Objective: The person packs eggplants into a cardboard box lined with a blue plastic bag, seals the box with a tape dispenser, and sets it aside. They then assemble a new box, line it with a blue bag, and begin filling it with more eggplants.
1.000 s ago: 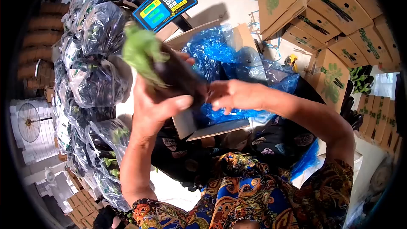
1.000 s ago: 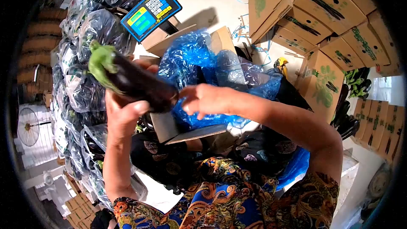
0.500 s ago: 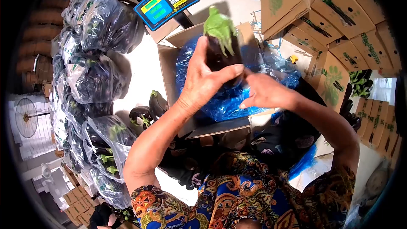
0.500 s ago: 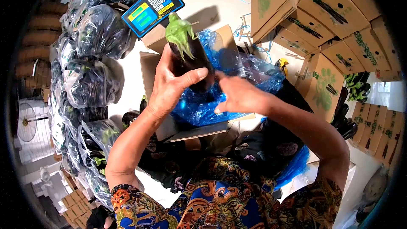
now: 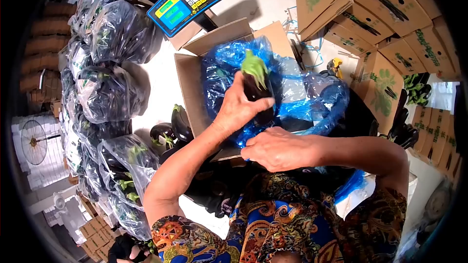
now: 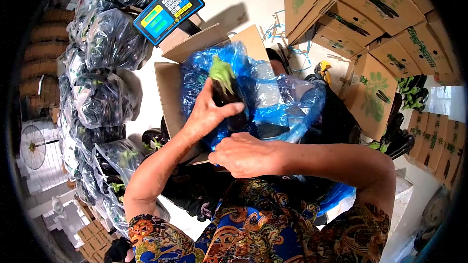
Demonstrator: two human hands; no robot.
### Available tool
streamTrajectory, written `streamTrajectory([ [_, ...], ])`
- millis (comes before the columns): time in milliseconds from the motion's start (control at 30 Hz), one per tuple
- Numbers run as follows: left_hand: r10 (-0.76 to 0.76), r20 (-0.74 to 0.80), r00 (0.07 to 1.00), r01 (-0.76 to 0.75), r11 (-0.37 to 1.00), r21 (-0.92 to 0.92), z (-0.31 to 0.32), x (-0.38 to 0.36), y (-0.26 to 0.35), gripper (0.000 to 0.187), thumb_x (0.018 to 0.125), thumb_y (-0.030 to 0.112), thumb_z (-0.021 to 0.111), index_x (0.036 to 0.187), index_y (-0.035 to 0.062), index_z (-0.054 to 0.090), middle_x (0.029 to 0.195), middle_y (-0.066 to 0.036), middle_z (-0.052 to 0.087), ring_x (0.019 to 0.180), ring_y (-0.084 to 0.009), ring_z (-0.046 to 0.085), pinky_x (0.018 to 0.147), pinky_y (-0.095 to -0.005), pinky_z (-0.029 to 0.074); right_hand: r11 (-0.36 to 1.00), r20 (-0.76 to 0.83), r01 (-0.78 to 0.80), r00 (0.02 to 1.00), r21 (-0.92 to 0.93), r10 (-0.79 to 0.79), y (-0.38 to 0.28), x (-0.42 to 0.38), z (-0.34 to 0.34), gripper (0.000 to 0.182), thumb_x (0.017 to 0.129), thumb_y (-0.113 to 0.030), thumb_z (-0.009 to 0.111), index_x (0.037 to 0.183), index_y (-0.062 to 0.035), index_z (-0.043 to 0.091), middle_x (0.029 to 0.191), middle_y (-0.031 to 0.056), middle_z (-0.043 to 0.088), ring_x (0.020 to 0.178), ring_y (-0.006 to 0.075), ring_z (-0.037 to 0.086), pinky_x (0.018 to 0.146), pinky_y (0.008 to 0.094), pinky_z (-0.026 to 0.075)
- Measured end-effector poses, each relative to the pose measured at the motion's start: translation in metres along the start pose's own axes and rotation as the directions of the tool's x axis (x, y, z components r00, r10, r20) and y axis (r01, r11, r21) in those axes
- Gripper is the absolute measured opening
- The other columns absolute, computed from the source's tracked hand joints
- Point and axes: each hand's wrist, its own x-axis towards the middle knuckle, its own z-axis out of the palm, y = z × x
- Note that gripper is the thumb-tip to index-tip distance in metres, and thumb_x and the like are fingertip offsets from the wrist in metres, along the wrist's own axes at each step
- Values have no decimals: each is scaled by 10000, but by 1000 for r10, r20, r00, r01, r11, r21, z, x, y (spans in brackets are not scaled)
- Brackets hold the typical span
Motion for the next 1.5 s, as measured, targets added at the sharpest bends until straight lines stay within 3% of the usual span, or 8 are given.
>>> streamTrajectory([
  [133,-192,104,976,150,936,318,0,-10,-5,899,661,400,847,1314,-47,420,1185,-241,614,1102,-335,609,974,-387,458,994,63,86,994,73,-90,12,-9,-10,65,830,-105,548,848,-48,573,709,151,584,690,386,600,617,485,463],
  [300,-154,-23,988,148,881,449,6,11,-24,815,673,480,798,1179,-54,447,1006,-264,651,959,-408,647,841,-444,516,873,-112,-441,898,-208,426,5,-21,-54,227,937,-261,547,1073,-80,572,964,148,560,939,358,578,754,481,491],
  [500,-196,121,973,154,945,289,-14,5,17,854,644,418,831,1257,-40,453,1093,-193,629,1013,-287,615,915,-373,474,738,-518,-505,819,-448,246,34,-18,-82,435,793,-64,709,1162,8,489,1133,176,480,1047,361,529,817,451,504],
  [700,56,-84,995,-61,996,-58,-52,-16,23,718,662,95,844,1264,33,457,1196,-94,595,1086,-184,556,994,-339,436,724,-444,-489,852,-487,277,87,31,-95,843,740,18,707,1468,-89,296,1411,188,405,1176,385,526,950,451,480],
  [933,304,3,953,-302,946,119,-88,-24,13,638,658,-97,704,1243,65,508,1326,-106,539,1213,-260,526,1043,-385,404,740,-474,-452,857,-498,204,129,95,-93,129,859,-141,592,962,-63,593,869,162,653,826,402,639,682,510,514],
  [1167,438,460,772,-606,724,329,-70,-22,34,657,585,-83,588,1214,97,531,1310,-146,538,1313,-372,446,1056,-481,346,911,-782,-315,623,-268,-14,120,112,-125,153,907,-218,570,904,-65,580,756,187,629,763,416,618,665,491,489],
  [1267,405,432,806,-530,818,222,-69,4,18,621,700,229,652,1276,73,480,1288,-149,548,1240,-359,509,1051,-436,373,928,-725,-225,686,-296,-64,107,121,-130,138,894,-181,580,897,-45,601,742,193,620,744,409,614,656,467,476],
  [1500,548,284,787,-617,682,393,-83,38,19,625,603,-91,624,1192,88,515,1186,-131,574,1178,-373,517,1029,-425,380,989,-709,-49,703,-140,-66,94,137,-137,148,889,-157,577,970,-41,621,720,181,617,690,368,629,669,414,508],
])
